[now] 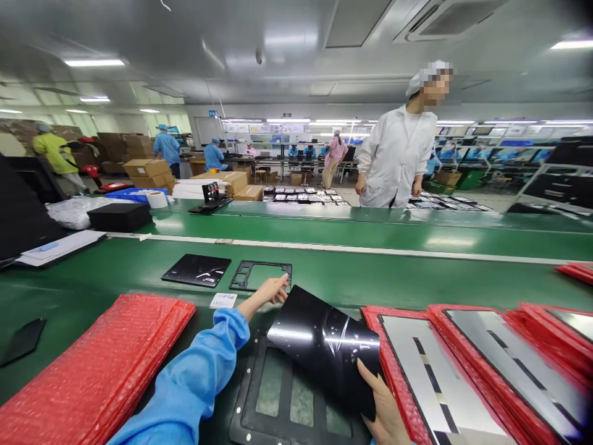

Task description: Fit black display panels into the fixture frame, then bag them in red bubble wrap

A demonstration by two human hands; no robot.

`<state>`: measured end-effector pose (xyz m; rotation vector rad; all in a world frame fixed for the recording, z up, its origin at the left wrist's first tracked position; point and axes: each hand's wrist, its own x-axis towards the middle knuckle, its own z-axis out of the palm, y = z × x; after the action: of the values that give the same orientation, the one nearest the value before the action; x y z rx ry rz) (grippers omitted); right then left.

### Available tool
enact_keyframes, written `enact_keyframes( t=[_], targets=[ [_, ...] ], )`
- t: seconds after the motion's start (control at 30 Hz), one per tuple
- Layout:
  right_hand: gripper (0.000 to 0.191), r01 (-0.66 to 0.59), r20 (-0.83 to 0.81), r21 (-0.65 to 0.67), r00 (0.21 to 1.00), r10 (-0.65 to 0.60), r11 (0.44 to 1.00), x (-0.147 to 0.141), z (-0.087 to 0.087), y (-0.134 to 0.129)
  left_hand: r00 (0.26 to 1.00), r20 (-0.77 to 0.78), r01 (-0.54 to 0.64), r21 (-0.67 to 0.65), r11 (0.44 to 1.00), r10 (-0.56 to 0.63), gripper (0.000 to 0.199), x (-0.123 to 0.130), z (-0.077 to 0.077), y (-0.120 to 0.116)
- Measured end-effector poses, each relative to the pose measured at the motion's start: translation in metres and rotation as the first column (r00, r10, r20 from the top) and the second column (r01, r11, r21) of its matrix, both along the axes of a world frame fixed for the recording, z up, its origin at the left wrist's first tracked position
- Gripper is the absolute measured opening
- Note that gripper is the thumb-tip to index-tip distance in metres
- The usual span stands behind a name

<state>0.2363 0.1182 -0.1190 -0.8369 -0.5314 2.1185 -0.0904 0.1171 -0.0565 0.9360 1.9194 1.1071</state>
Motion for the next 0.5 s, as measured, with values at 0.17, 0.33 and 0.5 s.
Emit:
enact_keyframes(
  t=[0.17, 0.33, 0.5],
  targets=[
    [0.069, -0.015, -0.051, -0.028, 0.999, 0.014, 1.000, 0.003, -0.004, 0.002, 0.872, -0.366, -0.353, -0.007, 0.936, 0.326, 0.084, -0.057, -0.001, 0.001],
    [0.064, -0.008, -0.094, -0.011, 0.996, 0.007, 1.000, 0.003, 0.003, 0.001, 0.788, -0.385, -0.549, -0.084, 0.832, 0.481, 0.071, -0.092, -0.004, -0.016],
    [0.057, -0.030, -0.104, 0.035, 0.994, 0.034, 0.999, 0.003, 0.009, -0.004, 0.846, -0.137, -0.528, -0.072, 0.846, 0.516, 0.044, -0.109, 0.006, -0.027]
  ],
)
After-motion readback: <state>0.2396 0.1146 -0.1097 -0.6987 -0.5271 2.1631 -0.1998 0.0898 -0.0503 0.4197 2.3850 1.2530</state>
